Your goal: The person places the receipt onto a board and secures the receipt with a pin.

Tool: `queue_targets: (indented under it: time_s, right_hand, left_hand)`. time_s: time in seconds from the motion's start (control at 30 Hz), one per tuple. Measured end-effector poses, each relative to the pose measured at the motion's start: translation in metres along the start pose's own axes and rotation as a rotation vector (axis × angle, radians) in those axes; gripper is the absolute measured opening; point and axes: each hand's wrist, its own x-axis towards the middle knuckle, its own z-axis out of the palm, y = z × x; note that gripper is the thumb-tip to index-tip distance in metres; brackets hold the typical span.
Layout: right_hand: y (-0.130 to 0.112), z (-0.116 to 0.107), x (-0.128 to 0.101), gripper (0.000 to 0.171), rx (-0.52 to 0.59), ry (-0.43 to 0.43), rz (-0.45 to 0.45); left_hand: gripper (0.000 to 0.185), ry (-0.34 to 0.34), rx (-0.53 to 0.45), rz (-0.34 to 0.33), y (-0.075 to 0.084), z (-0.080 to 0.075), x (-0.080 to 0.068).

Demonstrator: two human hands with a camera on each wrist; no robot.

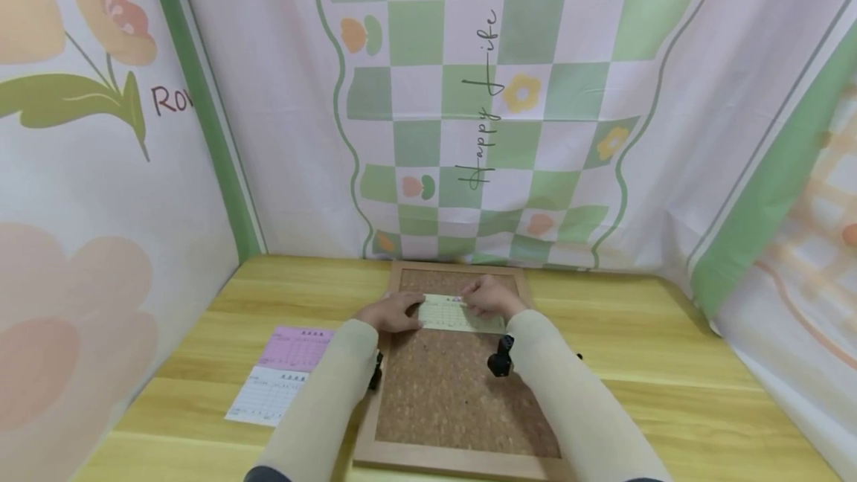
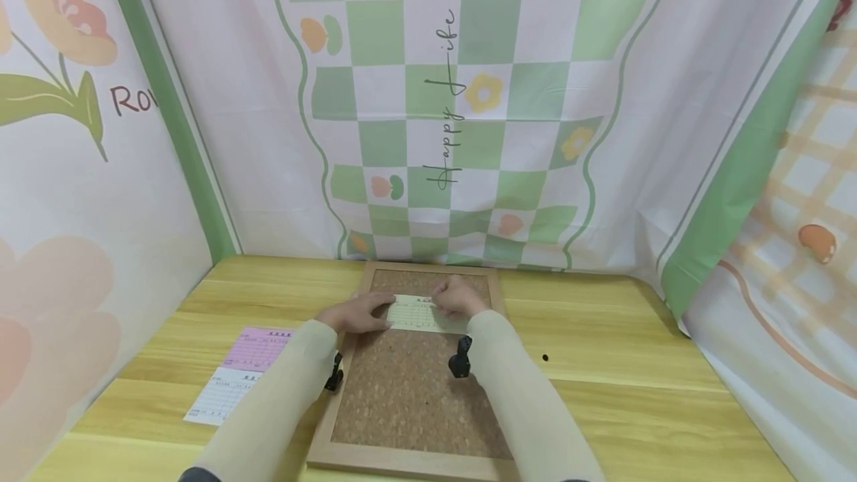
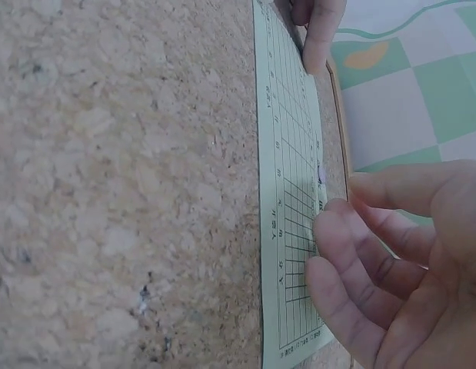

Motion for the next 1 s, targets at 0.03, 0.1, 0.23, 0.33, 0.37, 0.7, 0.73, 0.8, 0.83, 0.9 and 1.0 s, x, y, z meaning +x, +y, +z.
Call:
queue_targets:
  time_s: [0.03,0.1,0.23,0.33,0.37,0.7,0.73,0.8,0.83,0.9,1.0]
  right_hand:
    - [0.001,0.0,0.0,0.026,0.003,0.002,0.002]
    - [0.002,-0.001,-0.001,0.027,-0.005,0.004,-0.008]
    - [0.006,-0.003,-0.003,0.027,0.011,0.007,-0.027]
    - [0.008,-0.005,-0.005,0.028,0.016,0.016,-0.035]
    - [0.009,-0.007,-0.006,0.029,0.002,0.02,-0.04]
    - [0.019,-0.018,-0.015,0.031,-0.09,0.048,-0.081]
    - [0.021,-0.019,-0.014,0.031,-0.089,0.043,-0.083]
    - [0.024,-0.021,-0.014,0.032,-0.08,0.028,-0.087]
    - [0.026,-0.022,-0.014,0.032,-0.076,0.021,-0.088]
    - [0.028,-0.024,-0.015,0.032,-0.076,0.005,-0.094]
    - [0.029,-0.026,-0.018,0.031,-0.08,-0.006,-0.1]
  left_hand:
    - [0.059,0.001,-0.001,-0.003,0.0,0.0,0.0]
    - [0.059,0.003,-0.003,-0.007,0.0,0.0,-0.001]
    - [0.059,0.005,-0.012,-0.014,0.001,0.0,-0.001]
    - [0.059,0.002,-0.015,-0.015,0.001,0.0,-0.001]
    - [0.059,0.002,-0.016,-0.017,0.001,0.0,-0.001]
    - [0.06,0.003,-0.025,-0.02,0.002,-0.001,-0.002]
    - [0.06,0.005,-0.029,-0.02,0.002,-0.001,-0.001]
    - [0.06,0.006,-0.027,-0.02,0.002,-0.001,-0.001]
    - [0.06,0.005,-0.024,-0.019,0.002,-0.001,-0.001]
    - [0.06,0.003,-0.025,-0.017,0.001,-0.001,-0.001]
    - [0.06,0.001,-0.012,-0.013,0.0,0.0,0.0]
